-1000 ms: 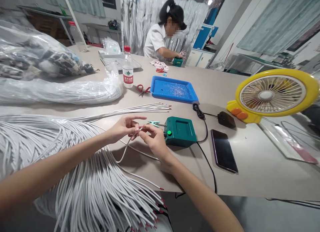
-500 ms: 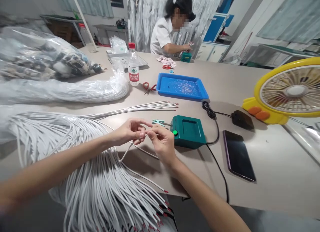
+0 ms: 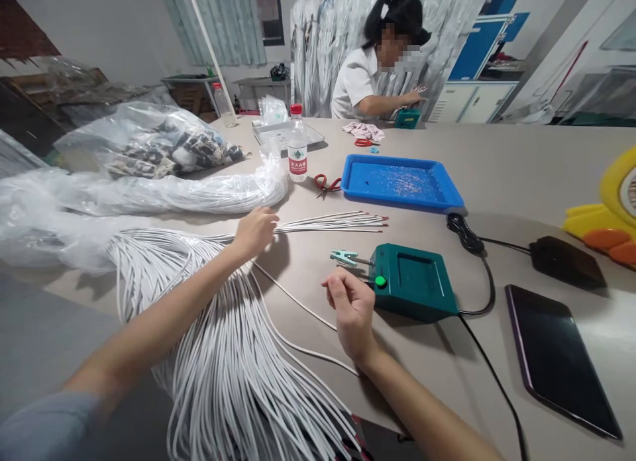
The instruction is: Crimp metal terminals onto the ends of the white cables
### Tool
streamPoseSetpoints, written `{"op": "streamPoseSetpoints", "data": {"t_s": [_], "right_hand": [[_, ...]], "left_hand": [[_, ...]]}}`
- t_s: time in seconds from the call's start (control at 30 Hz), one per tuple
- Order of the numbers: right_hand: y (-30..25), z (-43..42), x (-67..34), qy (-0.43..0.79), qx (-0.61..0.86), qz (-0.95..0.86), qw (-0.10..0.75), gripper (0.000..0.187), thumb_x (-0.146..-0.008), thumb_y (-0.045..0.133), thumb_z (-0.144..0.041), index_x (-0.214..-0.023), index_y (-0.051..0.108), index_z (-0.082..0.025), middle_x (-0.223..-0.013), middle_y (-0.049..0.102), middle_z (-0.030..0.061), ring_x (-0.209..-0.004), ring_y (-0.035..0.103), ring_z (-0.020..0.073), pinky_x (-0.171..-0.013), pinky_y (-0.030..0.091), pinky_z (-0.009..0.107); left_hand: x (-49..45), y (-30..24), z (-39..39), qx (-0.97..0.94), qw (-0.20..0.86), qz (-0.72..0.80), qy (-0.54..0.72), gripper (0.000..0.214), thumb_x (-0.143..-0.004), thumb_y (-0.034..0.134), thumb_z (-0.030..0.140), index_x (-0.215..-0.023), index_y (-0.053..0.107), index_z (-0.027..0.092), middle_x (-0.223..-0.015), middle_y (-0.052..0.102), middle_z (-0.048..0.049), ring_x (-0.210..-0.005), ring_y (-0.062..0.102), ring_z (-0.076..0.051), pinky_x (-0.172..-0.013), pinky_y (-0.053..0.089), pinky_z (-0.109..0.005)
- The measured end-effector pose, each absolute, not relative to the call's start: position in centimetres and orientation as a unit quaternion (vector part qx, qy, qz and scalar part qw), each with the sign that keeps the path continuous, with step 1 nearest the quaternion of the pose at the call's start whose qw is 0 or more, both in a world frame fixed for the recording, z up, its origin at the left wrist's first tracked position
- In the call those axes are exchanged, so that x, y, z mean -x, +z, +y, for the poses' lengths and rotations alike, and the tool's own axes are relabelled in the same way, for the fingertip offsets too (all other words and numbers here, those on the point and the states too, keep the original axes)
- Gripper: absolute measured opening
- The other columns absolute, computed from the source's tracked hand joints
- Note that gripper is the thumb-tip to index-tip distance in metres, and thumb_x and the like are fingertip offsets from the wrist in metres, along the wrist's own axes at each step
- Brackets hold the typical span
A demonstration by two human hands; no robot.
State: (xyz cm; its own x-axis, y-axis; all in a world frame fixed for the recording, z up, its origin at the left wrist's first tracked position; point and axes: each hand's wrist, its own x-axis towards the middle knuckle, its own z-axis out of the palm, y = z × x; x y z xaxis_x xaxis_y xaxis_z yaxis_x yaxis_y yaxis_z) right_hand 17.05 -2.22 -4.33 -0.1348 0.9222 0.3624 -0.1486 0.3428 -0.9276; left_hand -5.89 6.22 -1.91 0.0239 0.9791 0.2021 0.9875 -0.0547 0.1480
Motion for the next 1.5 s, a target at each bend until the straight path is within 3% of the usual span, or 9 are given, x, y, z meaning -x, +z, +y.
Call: {"op": "streamPoseSetpoints", "data": {"t_s": [0.17,0.33,0.47,0.67,0.8,0.9,1.13,1.37,1.5], "right_hand": [[-4.7,-2.2,-16.9,0.455,0.354,-0.606,0.548,0.029,-0.092,0.047,-0.032,-0.069,0.055,-0.017,-0.055,0.037,-0.0044,-0.050,0.032,0.0069,-0.049,0.026,0.024],[-4.6,-2.2,-16.8,0.441,0.371,-0.617,0.535,0.030,-0.091,0.047,-0.034,-0.068,0.055,-0.016,-0.054,0.036,-0.0047,-0.050,0.032,0.0076,-0.051,0.027,0.024],[-4.2,-2.3,-16.4,0.447,0.380,-0.652,0.481,0.032,-0.088,0.049,-0.035,-0.065,0.056,-0.015,-0.054,0.038,-0.0040,-0.051,0.035,0.0084,-0.051,0.028,0.024],[-4.7,-2.0,-15.5,0.507,0.408,-0.649,0.395,0.037,-0.086,0.049,-0.038,-0.058,0.053,-0.015,-0.051,0.039,-0.0031,-0.051,0.034,0.0088,-0.048,0.026,0.024],[-4.5,-1.7,-15.6,0.514,0.420,-0.627,0.408,0.035,-0.084,0.051,-0.039,-0.059,0.054,-0.015,-0.050,0.039,-0.0036,-0.050,0.033,0.0087,-0.048,0.025,0.023],[-3.9,-1.6,-15.9,0.525,0.428,-0.606,0.417,0.034,-0.083,0.053,-0.041,-0.063,0.057,-0.014,-0.049,0.034,-0.0052,-0.047,0.028,0.0075,-0.046,0.023,0.023],[-4.2,-1.3,-16.4,0.607,0.357,-0.518,0.487,0.036,-0.085,0.052,-0.044,-0.107,0.057,-0.016,-0.066,0.049,-0.0014,-0.051,0.039,0.0077,-0.044,0.029,0.020],[-4.4,-0.9,-16.8,0.598,0.363,-0.481,0.528,0.029,-0.081,0.060,-0.045,-0.083,0.058,-0.016,-0.059,0.048,-0.0031,-0.048,0.039,0.0061,-0.043,0.031,0.018],[-3.8,-1.0,-16.8,0.620,0.336,-0.496,0.507,0.030,-0.086,0.053,-0.045,-0.086,0.060,-0.017,-0.064,0.050,-0.0012,-0.051,0.045,0.0074,-0.045,0.034,0.019]], "left_hand": [[8.1,-2.9,7.4,0.679,0.020,-0.726,-0.105,0.023,-0.078,0.047,0.010,-0.073,0.070,0.012,-0.082,0.067,-0.0146,-0.086,0.061,-0.028,-0.072,0.044,-0.033],[7.1,-2.5,7.2,0.671,0.030,-0.727,-0.143,0.024,-0.082,0.042,0.011,-0.087,0.066,0.007,-0.090,0.065,-0.0183,-0.092,0.058,-0.029,-0.075,0.040,-0.034],[5.3,-1.4,5.9,0.699,-0.031,-0.687,-0.198,0.029,-0.091,0.041,0.028,-0.089,0.064,0.012,-0.070,0.063,-0.0062,-0.066,0.056,-0.017,-0.060,0.038,-0.025],[0.9,3.0,-1.0,0.788,-0.287,-0.422,-0.344,0.031,-0.090,0.048,0.036,-0.087,0.068,0.012,-0.068,0.062,-0.0035,-0.056,0.045,-0.009,-0.053,0.034,-0.020],[-1.7,3.9,-5.9,0.792,-0.548,-0.200,-0.178,0.032,-0.089,0.050,0.037,-0.095,0.070,0.012,-0.081,0.069,-0.0098,-0.067,0.057,-0.013,-0.060,0.044,-0.021],[-2.5,2.6,-6.3,0.761,-0.639,-0.066,-0.094,0.031,-0.087,0.053,0.037,-0.092,0.070,0.012,-0.082,0.069,-0.0109,-0.069,0.060,-0.014,-0.064,0.047,-0.021],[-0.2,0.1,0.2,0.651,-0.612,-0.313,-0.323,0.041,-0.083,0.057,0.046,-0.070,0.063,0.008,-0.059,0.060,-0.0052,-0.054,0.055,-0.010,-0.054,0.044,-0.020],[-0.6,-0.4,-0.2,0.622,-0.650,-0.354,-0.254,0.036,-0.076,0.066,0.043,-0.083,0.065,0.008,-0.078,0.063,-0.0060,-0.050,0.061,-0.011,-0.046,0.045,-0.019],[-0.4,-0.6,-0.1,0.582,-0.690,-0.347,-0.253,0.030,-0.074,0.069,0.037,-0.078,0.064,0.008,-0.076,0.065,-0.0066,-0.056,0.060,-0.011,-0.054,0.047,-0.021]]}}
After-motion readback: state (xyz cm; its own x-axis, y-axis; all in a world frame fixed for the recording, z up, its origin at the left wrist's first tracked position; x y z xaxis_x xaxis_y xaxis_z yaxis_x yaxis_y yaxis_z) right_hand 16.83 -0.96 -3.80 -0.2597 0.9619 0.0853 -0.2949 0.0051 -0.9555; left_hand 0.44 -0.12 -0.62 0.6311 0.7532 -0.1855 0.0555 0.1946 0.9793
